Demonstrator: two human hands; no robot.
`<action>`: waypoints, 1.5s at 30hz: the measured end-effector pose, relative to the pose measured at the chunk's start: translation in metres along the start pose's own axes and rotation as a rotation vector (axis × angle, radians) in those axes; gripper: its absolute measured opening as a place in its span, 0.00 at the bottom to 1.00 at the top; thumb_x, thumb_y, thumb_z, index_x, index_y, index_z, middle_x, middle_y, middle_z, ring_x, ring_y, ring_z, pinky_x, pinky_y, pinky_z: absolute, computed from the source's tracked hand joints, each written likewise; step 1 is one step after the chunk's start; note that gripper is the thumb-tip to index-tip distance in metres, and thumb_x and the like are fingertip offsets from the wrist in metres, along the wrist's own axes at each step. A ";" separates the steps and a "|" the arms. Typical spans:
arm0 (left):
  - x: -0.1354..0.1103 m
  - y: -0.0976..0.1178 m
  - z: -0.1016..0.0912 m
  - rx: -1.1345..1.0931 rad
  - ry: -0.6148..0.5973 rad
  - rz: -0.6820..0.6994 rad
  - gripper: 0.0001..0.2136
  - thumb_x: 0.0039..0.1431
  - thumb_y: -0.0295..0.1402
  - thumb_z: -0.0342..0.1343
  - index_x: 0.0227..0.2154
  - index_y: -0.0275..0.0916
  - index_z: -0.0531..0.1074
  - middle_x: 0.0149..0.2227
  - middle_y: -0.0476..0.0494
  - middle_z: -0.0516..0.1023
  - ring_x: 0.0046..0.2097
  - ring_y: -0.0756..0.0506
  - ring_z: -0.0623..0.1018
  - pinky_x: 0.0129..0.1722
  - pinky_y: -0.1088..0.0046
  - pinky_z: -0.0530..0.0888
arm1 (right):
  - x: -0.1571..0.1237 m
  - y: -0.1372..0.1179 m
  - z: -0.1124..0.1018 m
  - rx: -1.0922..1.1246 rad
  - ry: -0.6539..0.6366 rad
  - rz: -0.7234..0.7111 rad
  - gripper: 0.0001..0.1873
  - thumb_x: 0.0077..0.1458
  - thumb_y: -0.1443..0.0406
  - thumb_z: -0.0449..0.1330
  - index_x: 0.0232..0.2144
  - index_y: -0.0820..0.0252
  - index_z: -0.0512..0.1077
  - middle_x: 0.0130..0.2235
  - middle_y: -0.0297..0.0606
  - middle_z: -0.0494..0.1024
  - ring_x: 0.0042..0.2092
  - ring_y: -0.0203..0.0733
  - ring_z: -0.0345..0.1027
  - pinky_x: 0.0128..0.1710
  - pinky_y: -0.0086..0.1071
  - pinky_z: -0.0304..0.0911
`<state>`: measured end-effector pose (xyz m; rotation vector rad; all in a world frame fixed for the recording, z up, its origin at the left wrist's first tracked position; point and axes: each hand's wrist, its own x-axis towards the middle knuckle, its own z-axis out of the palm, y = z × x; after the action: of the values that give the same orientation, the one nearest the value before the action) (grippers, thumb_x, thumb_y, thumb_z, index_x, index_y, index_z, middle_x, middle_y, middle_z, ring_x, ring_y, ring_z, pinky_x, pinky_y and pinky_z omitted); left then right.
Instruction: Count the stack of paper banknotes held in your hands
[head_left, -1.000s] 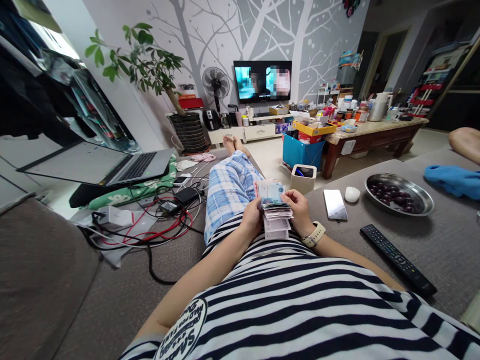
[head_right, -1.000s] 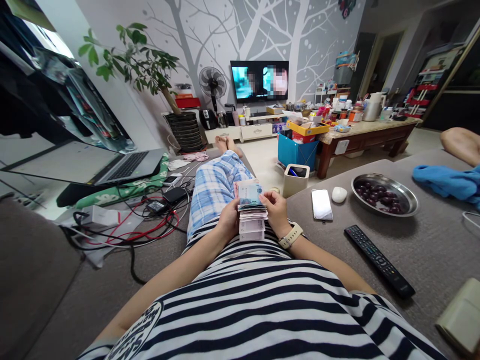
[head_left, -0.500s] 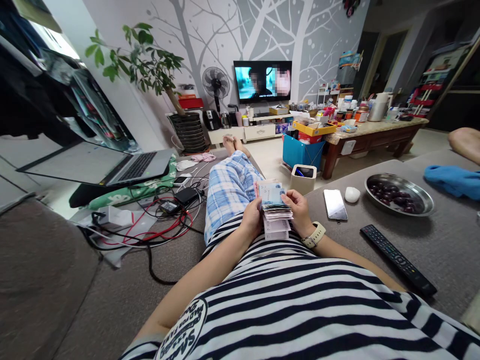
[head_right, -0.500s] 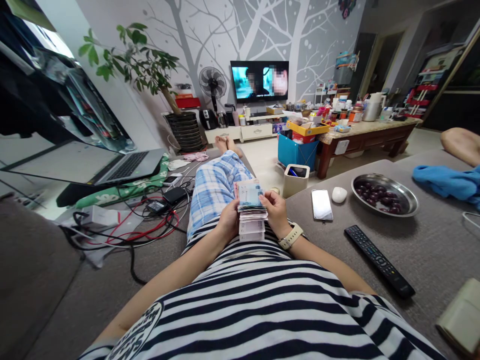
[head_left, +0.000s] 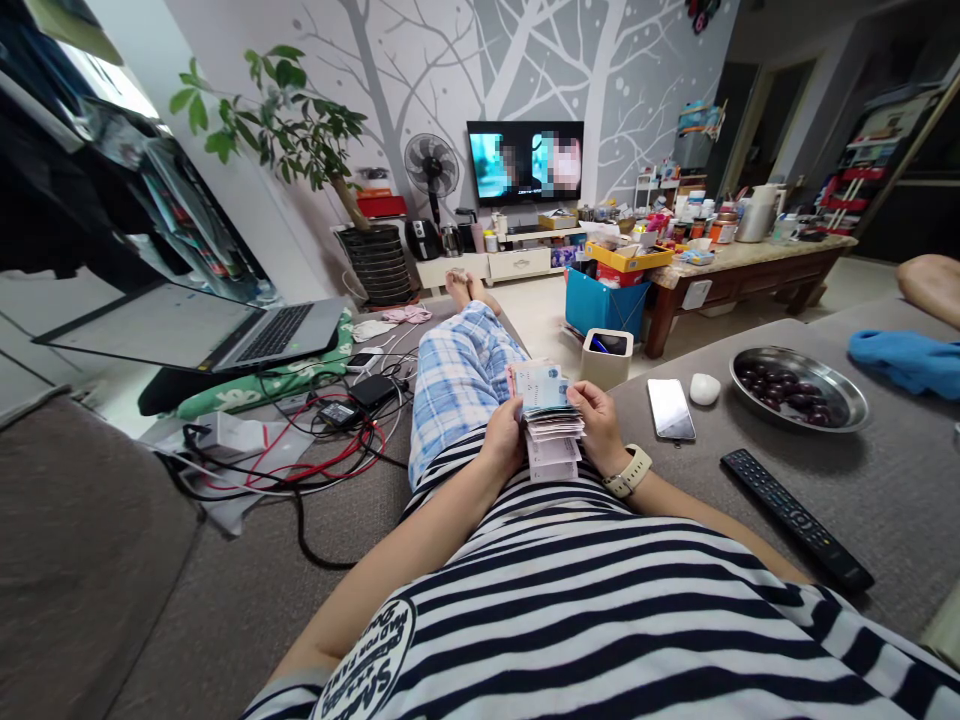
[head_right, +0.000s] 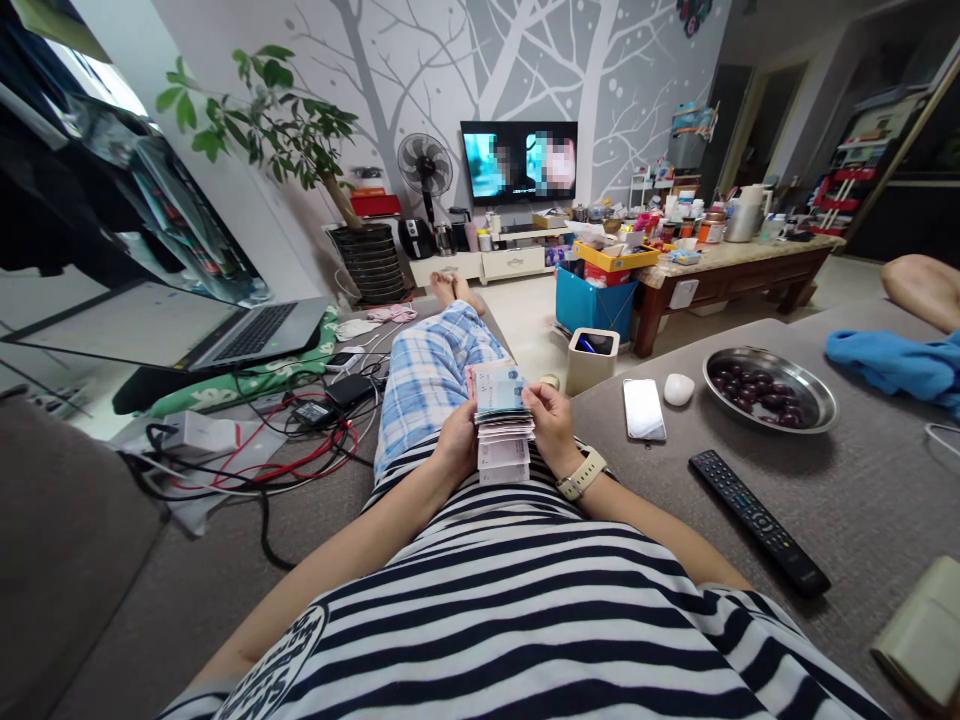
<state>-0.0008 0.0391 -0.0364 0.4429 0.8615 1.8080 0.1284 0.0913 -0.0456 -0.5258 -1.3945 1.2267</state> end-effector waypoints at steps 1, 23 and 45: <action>0.000 0.000 0.000 0.004 0.000 -0.009 0.11 0.40 0.29 0.68 0.31 0.38 0.78 0.31 0.42 0.85 0.49 0.33 0.84 0.53 0.57 0.78 | 0.000 0.000 0.000 0.001 -0.002 -0.002 0.23 0.53 0.43 0.64 0.25 0.55 0.70 0.25 0.31 0.68 0.30 0.39 0.59 0.32 0.33 0.60; -0.006 0.004 -0.002 0.121 0.014 -0.010 0.07 0.43 0.29 0.67 0.27 0.37 0.77 0.27 0.42 0.82 0.41 0.36 0.84 0.50 0.57 0.79 | 0.003 0.016 -0.001 -0.088 0.099 0.058 0.25 0.43 0.47 0.74 0.29 0.53 0.66 0.25 0.26 0.65 0.27 0.37 0.58 0.28 0.33 0.57; 0.004 0.000 -0.004 0.024 -0.001 -0.012 0.06 0.45 0.31 0.66 0.28 0.39 0.76 0.27 0.44 0.83 0.46 0.36 0.84 0.51 0.60 0.78 | -0.001 -0.001 0.002 -0.027 0.000 0.005 0.24 0.53 0.44 0.67 0.25 0.55 0.68 0.25 0.30 0.65 0.29 0.39 0.57 0.29 0.33 0.57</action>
<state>-0.0050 0.0416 -0.0397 0.4534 0.8835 1.7882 0.1275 0.0894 -0.0448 -0.5481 -1.4120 1.2138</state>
